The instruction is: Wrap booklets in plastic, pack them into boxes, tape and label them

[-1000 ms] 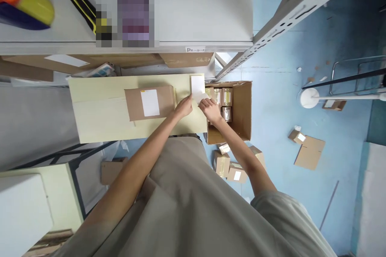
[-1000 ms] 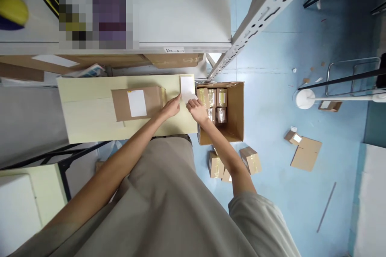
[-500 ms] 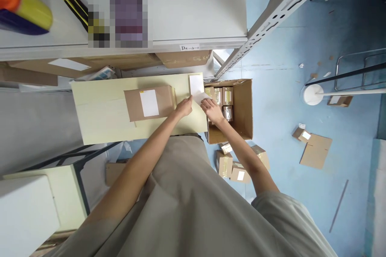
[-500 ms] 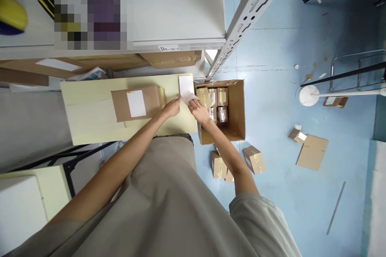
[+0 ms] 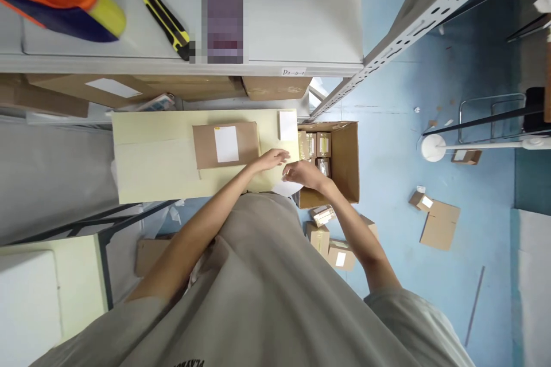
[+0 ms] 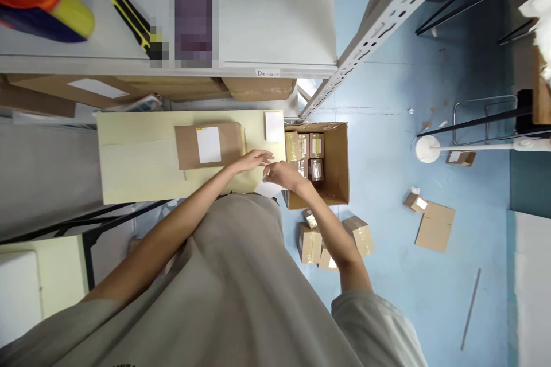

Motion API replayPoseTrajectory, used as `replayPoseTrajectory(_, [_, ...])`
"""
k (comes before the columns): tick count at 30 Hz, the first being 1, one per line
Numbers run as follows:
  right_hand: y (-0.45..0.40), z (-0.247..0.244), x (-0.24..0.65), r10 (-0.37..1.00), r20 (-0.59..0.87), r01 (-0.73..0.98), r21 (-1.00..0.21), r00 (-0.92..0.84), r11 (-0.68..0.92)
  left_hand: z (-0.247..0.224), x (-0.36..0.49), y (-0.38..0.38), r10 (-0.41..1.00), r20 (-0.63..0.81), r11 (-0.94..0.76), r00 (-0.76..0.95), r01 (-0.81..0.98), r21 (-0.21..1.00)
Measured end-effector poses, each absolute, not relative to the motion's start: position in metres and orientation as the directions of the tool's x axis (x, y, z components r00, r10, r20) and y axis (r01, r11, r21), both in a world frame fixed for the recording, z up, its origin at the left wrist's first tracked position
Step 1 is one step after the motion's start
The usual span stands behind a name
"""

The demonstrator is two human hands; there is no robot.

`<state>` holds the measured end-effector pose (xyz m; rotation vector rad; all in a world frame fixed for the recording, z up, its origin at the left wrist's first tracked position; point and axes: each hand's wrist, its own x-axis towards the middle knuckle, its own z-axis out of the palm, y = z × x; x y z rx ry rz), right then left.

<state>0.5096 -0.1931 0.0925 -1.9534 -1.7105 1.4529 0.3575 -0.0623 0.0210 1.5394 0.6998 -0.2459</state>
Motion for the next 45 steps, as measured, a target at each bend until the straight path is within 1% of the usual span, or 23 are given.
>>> replayPoseTrajectory(1, [-0.189,0.100,0.508,0.877,-0.474,0.579,-0.739,-0.083,-0.344,0.032,0.341,-0.063,0.255,-0.537,0.199,0.804,0.500,0.843])
replayPoseTrajectory(2, [-0.184,0.107,0.507,0.911,-0.412,0.489,-0.800,-0.026,-0.348,0.044,0.323,-0.064,0.258,-0.535,0.329,0.804,0.448,0.831])
replayPoseTrajectory(3, [-0.178,0.113,0.504,0.931,-0.364,0.407,-0.846,0.030,-0.344,0.057,0.303,-0.062,0.282,-0.543,0.409,0.791,0.413,0.814])
replayPoseTrajectory(5, [-0.164,0.124,0.497,0.942,-0.312,0.286,-0.898,0.119,-0.334,0.080,0.264,-0.057,0.384,-0.541,0.469,0.748,0.347,0.812])
replayPoseTrajectory(8, [-0.139,0.140,0.481,0.947,-0.264,0.222,-0.927,0.183,-0.301,0.107,0.210,-0.045,0.499,-0.507,0.471,0.703,0.271,0.839])
replayPoseTrajectory(10, [-0.123,0.150,0.467,0.956,-0.226,0.238,-0.934,0.186,-0.267,0.119,0.180,-0.038,0.534,-0.488,0.453,0.691,0.254,0.855])
replayPoseTrajectory(13, [-0.103,0.162,0.443,0.971,-0.192,0.287,-0.931,0.146,-0.227,0.132,0.142,-0.030,0.572,-0.471,0.424,0.671,0.250,0.871])
replayPoseTrajectory(16, [-0.088,0.170,0.418,0.976,-0.186,0.327,-0.921,0.109,-0.212,0.144,0.110,-0.023,0.605,-0.447,0.407,0.659,0.227,0.885])
replayPoseTrajectory(19, [-0.076,0.175,0.393,0.977,-0.192,0.374,-0.903,0.092,-0.212,0.148,0.081,-0.017,0.604,-0.438,0.387,0.666,0.235,0.892])
replayPoseTrajectory(27, [-0.048,0.182,0.336,0.975,-0.211,0.438,-0.872,0.063,-0.217,0.138,0.025,0.005,0.561,-0.431,0.393,0.707,0.231,0.890])
replayPoseTrajectory(33, [-0.033,0.183,0.305,0.965,-0.247,0.449,-0.854,0.093,-0.262,0.138,-0.005,0.029,0.541,-0.429,0.399,0.723,0.228,0.888])
replayPoseTrajectory(40, [-0.020,0.184,0.278,0.961,-0.249,0.493,-0.825,0.121,-0.276,0.121,-0.031,0.056,0.509,-0.404,0.382,0.760,0.220,0.897])
replayPoseTrajectory(43, [-0.013,0.181,0.265,0.962,-0.232,0.556,-0.785,0.143,-0.272,0.116,-0.038,0.063,0.497,-0.383,0.378,0.779,0.203,0.903])
replayPoseTrajectory(45, [-0.010,0.180,0.252,0.965,-0.184,0.641,-0.721,0.189,-0.263,0.113,-0.041,0.068,0.490,-0.374,0.377,0.787,0.196,0.905])
